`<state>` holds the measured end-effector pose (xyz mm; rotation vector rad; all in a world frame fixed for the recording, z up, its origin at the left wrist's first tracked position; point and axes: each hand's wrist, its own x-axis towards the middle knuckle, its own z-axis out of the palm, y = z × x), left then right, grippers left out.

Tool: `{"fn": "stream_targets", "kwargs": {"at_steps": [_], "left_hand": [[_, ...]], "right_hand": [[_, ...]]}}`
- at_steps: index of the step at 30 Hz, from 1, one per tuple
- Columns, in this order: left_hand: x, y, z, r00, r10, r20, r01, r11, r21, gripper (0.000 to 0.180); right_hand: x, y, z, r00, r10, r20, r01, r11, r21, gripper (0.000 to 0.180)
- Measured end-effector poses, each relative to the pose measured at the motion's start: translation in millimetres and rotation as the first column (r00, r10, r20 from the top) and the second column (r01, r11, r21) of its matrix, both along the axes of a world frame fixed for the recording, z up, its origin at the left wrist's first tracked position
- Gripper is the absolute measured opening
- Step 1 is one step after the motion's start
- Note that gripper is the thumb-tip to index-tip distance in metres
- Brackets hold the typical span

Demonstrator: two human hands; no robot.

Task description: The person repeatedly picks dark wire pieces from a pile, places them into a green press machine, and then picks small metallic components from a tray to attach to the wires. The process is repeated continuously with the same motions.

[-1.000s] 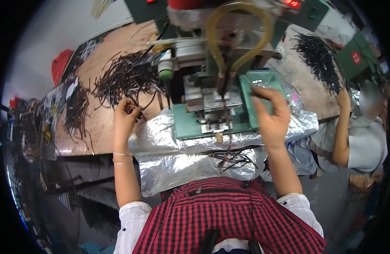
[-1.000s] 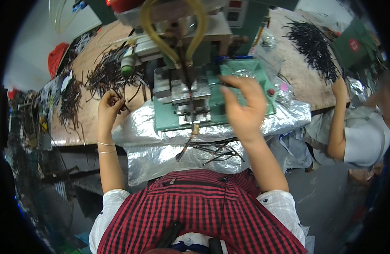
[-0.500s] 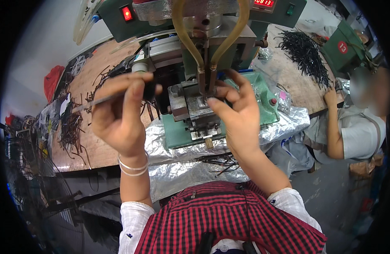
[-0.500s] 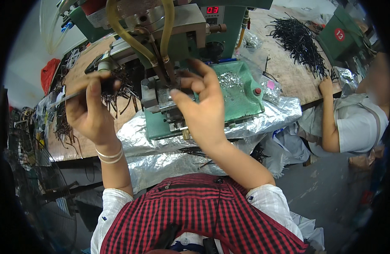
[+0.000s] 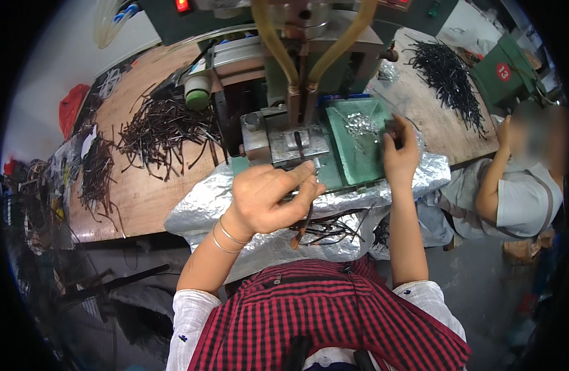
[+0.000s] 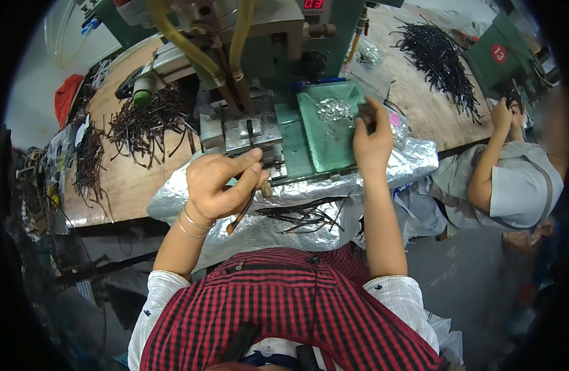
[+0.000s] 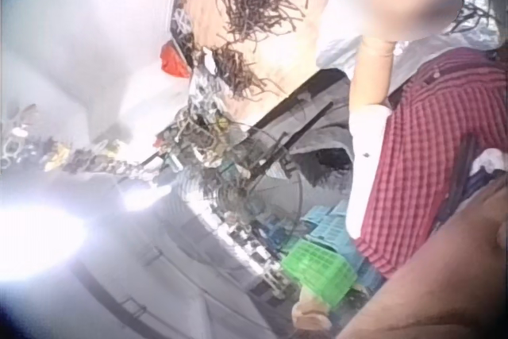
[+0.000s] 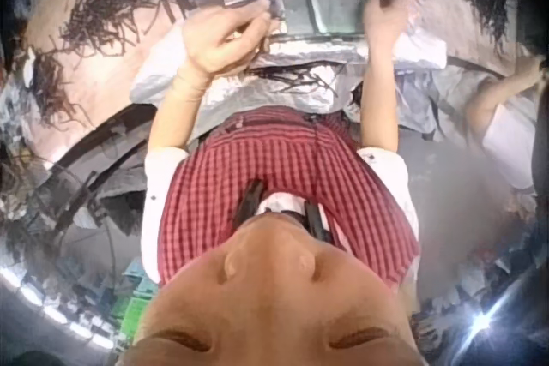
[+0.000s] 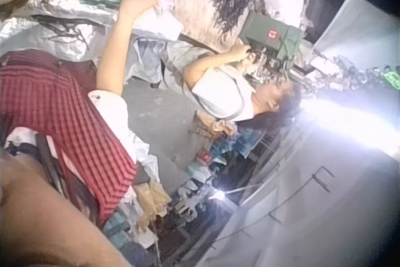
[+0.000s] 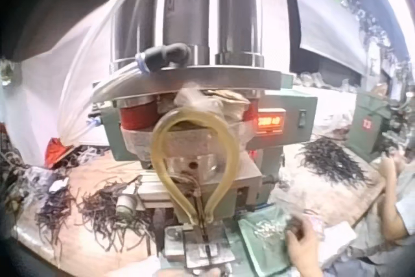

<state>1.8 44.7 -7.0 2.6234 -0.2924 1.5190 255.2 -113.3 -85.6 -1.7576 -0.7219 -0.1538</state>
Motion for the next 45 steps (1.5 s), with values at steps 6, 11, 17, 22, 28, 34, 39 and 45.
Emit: {"fn": "stream_targets", "kwargs": {"at_steps": [6,11,17,22,28,34,39,45], "left_hand": [[-7,1,1,0.999,-0.009,-0.038,0.008,1.000,-0.015,0.027],[-31,-24,9,0.981,0.078,-0.178,-0.110,0.978,-0.176,0.031],[-100,22,-32,0.793,0.609,-0.028,-0.608,0.788,-0.093,0.017],[-81,153,-36,0.668,0.706,-0.237,-0.743,0.654,-0.145,0.021],[-38,236,-86,0.366,0.647,-0.669,-0.778,0.607,0.162,0.020],[-62,215,-90,0.432,0.603,-0.670,-0.769,0.635,0.076,0.033],[-124,200,-67,0.614,0.535,-0.580,-0.663,0.748,-0.012,0.028],[-133,148,-44,0.352,0.641,-0.682,-0.860,0.509,0.034,0.027]], "right_hand": [[-44,-9,9,0.968,0.142,0.209,-0.043,0.909,-0.416,0.018],[-45,9,5,0.950,0.178,0.257,-0.037,0.880,-0.473,0.011],[-55,-1,-5,0.929,0.054,0.366,0.121,0.891,-0.437,0.009],[-34,-13,-6,0.991,0.020,0.130,0.011,0.972,-0.233,0.008],[-41,-20,13,0.963,0.101,0.251,0.040,0.865,-0.501,0.009],[-44,-9,7,0.911,0.099,0.400,0.149,0.826,-0.544,0.011],[-42,-7,-2,0.883,0.085,0.462,0.179,0.849,-0.498,0.010],[-37,-1,7,0.950,0.042,0.310,0.101,0.897,-0.430,0.009]]}}
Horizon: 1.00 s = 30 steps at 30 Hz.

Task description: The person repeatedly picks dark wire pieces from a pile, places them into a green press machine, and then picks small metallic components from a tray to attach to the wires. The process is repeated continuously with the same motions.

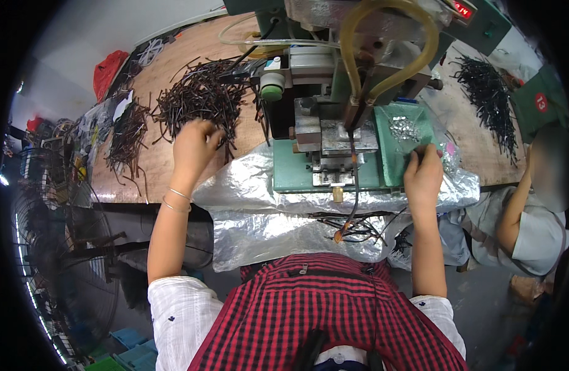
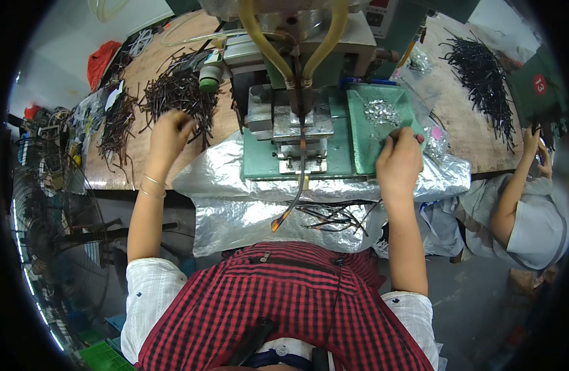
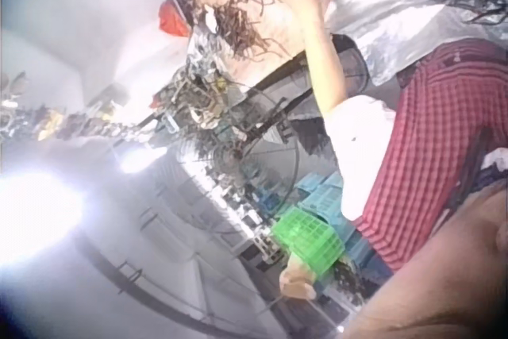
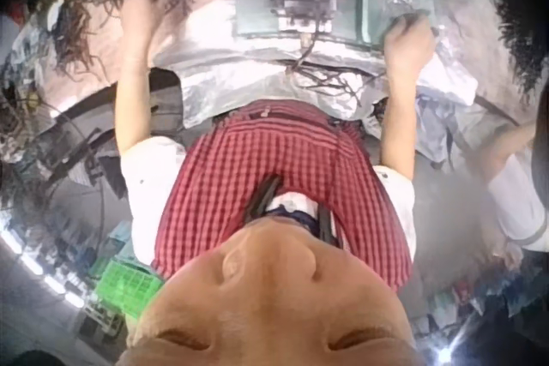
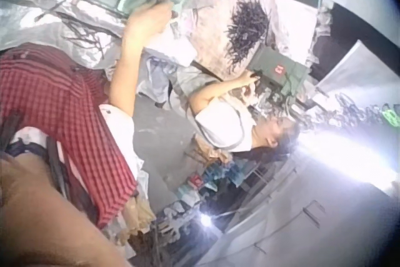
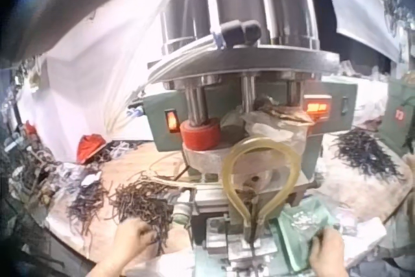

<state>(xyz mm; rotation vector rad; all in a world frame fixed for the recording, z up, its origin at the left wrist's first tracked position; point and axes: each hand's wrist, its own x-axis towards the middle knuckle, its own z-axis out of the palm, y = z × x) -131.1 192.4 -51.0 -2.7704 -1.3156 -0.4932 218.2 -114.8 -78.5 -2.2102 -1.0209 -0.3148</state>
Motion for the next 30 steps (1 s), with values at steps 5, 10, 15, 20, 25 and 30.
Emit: {"fn": "stream_targets", "kwargs": {"at_steps": [5,10,15,20,25,30], "left_hand": [[8,0,-48,0.961,0.261,-0.093,-0.271,0.956,-0.110,0.045],[-19,26,-32,0.975,0.220,0.009,-0.208,0.931,-0.301,0.028],[-39,15,-24,0.973,0.177,0.151,-0.136,0.958,-0.253,0.030],[-9,-10,-18,0.669,0.196,0.717,0.057,0.948,-0.312,0.021],[55,-82,52,0.160,0.171,0.972,0.505,0.832,-0.229,0.010],[98,-121,121,0.001,-0.239,0.971,0.684,0.709,0.173,0.009]], "right_hand": [[2,13,-3,0.995,0.081,0.050,-0.087,0.988,0.131,0.015],[6,-22,-23,0.988,-0.047,-0.149,0.099,0.928,0.359,0.013],[-33,-7,38,0.975,0.143,-0.170,-0.062,0.911,0.408,0.015],[-60,63,72,0.880,0.472,0.054,-0.415,0.709,0.570,0.019],[-82,78,57,0.773,0.547,-0.322,-0.161,0.659,0.734,0.049],[-93,78,67,0.651,0.640,-0.408,-0.102,0.606,0.789,0.058]]}}
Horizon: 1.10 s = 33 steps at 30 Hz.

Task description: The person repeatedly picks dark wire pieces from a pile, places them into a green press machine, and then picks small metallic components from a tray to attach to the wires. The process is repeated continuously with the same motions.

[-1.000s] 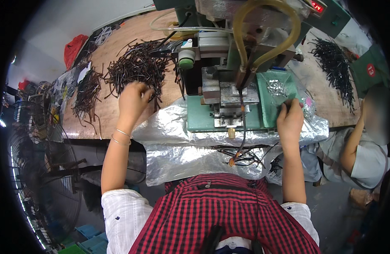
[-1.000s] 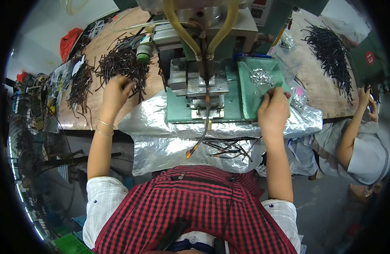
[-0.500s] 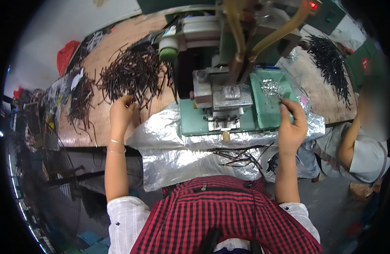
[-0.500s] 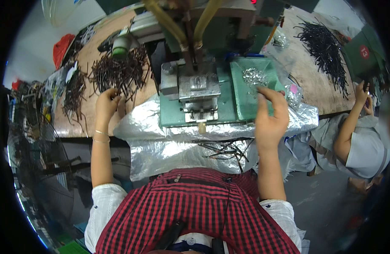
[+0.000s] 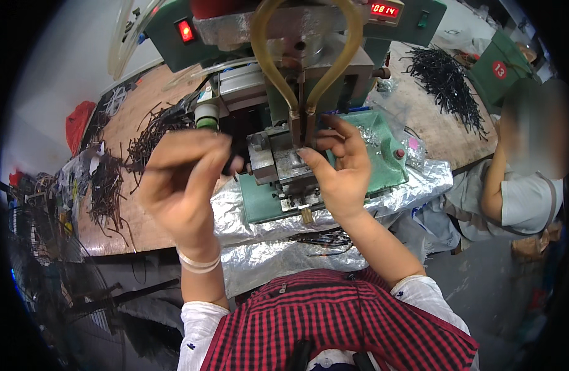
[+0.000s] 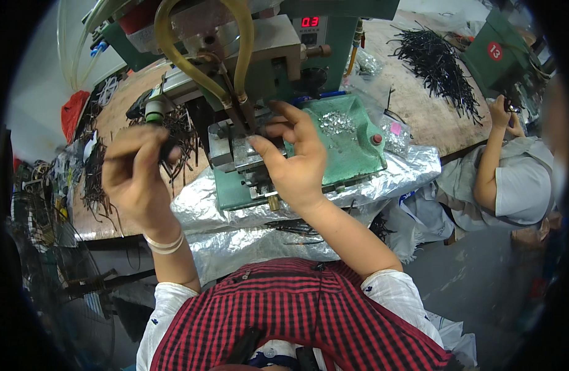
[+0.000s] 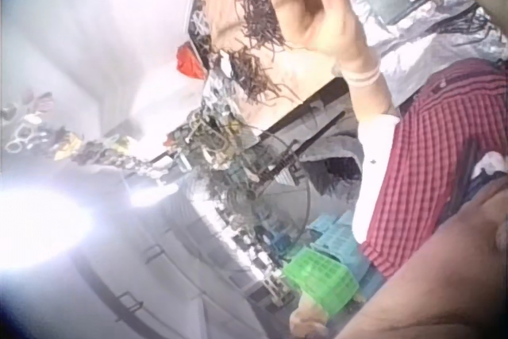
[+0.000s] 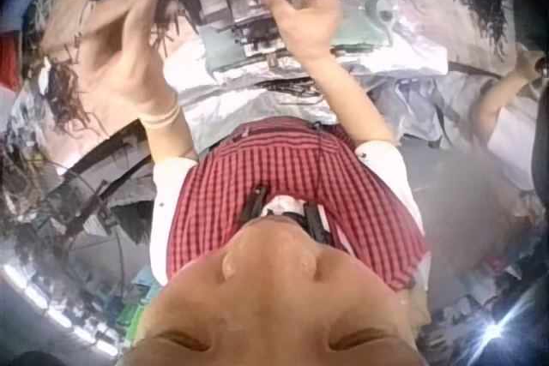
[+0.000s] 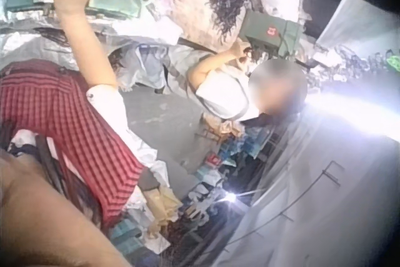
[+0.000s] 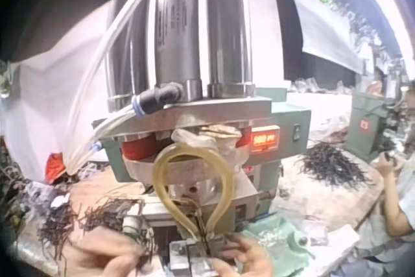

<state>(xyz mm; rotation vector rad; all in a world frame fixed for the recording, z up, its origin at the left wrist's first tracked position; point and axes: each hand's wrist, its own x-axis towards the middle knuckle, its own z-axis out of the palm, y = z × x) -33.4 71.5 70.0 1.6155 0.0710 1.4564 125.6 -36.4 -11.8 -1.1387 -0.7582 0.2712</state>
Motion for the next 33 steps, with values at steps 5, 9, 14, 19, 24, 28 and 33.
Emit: {"fn": "stream_targets", "kwargs": {"at_steps": [5,9,14,19,24,28,33], "left_hand": [[21,3,-3,0.997,0.054,0.054,-0.053,0.998,-0.019,0.009],[9,-10,4,0.996,-0.065,0.064,0.074,0.988,-0.135,0.017],[7,-26,-57,0.986,0.127,-0.105,-0.087,0.944,0.318,0.021],[30,-39,-68,0.917,0.359,-0.175,-0.109,0.646,0.755,0.024],[29,-31,-78,0.921,0.350,-0.170,-0.079,0.595,0.799,0.026],[38,-30,-79,0.921,0.377,-0.094,-0.145,0.558,0.817,0.025],[39,-32,-76,0.912,0.395,-0.113,-0.141,0.559,0.817,0.024]], "right_hand": [[-1,-6,9,0.996,0.086,-0.019,-0.087,0.996,-0.035,0.064],[-14,-29,39,0.992,0.104,0.070,-0.096,0.990,-0.105,0.055],[39,-35,17,0.875,-0.065,0.481,0.247,0.913,-0.325,0.035],[82,-74,-63,0.725,0.000,0.689,0.385,0.829,-0.406,0.030],[105,-78,-43,0.871,-0.277,0.406,0.431,0.828,-0.359,0.022],[129,-75,-65,0.947,-0.275,0.167,0.314,0.903,-0.294,0.021],[101,-93,-76,0.850,-0.175,0.496,0.456,0.715,-0.530,0.018]]}}
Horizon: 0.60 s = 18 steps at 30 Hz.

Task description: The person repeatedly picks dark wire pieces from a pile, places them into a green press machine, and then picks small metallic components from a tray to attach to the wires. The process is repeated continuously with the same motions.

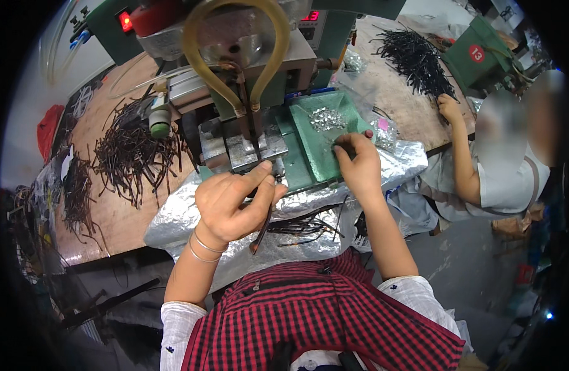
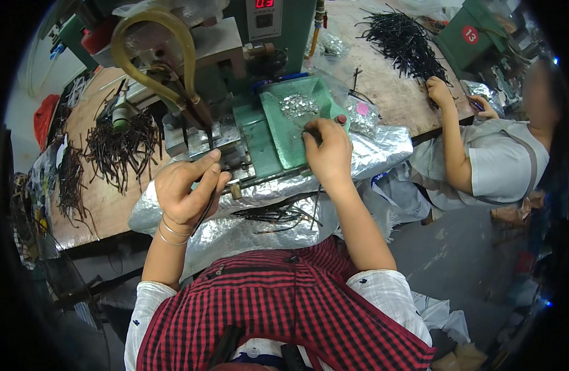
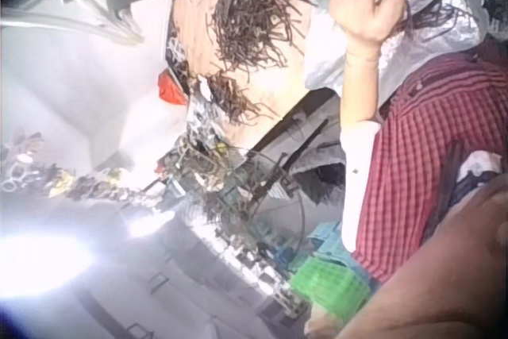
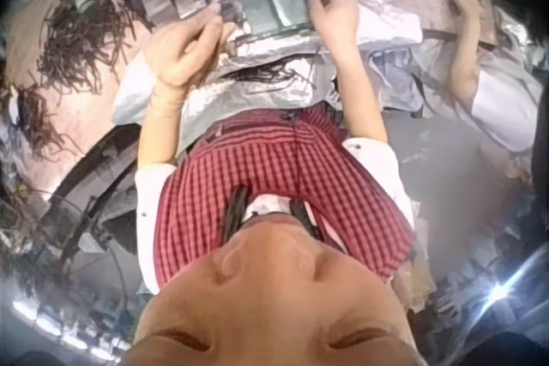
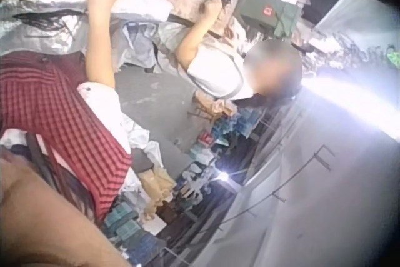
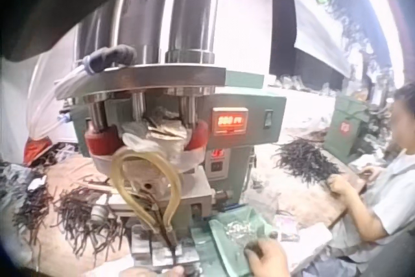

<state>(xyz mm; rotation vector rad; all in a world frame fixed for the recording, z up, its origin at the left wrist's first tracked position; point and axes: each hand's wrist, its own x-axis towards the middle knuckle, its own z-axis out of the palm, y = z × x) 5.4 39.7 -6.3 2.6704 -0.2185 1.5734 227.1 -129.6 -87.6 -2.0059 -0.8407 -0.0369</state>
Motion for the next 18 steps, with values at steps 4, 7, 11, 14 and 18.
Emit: {"fn": "stream_targets", "kwargs": {"at_steps": [4,7,11,14,18], "left_hand": [[-12,-6,-7,1.000,0.016,-0.009,-0.017,0.995,-0.098,0.026],[-26,-20,-26,0.998,-0.026,-0.065,0.002,0.938,-0.346,0.041],[-81,-31,-36,0.975,0.138,-0.172,-0.192,0.916,-0.353,0.037],[-123,12,-33,0.875,0.453,-0.168,-0.478,0.761,-0.438,0.021],[-139,81,-53,0.529,0.695,-0.487,-0.848,0.461,-0.263,0.006]], "right_hand": [[-8,18,7,0.965,-0.026,0.262,0.053,0.994,-0.098,0.015],[5,24,-7,0.917,-0.003,0.400,0.113,0.961,-0.254,0.013],[-8,23,1,0.902,0.016,0.432,0.080,0.976,-0.204,0.009],[-10,19,3,0.968,-0.011,0.250,0.026,0.998,-0.060,0.011],[-16,30,19,0.992,-0.009,0.130,-0.005,0.995,0.102,0.018]]}}
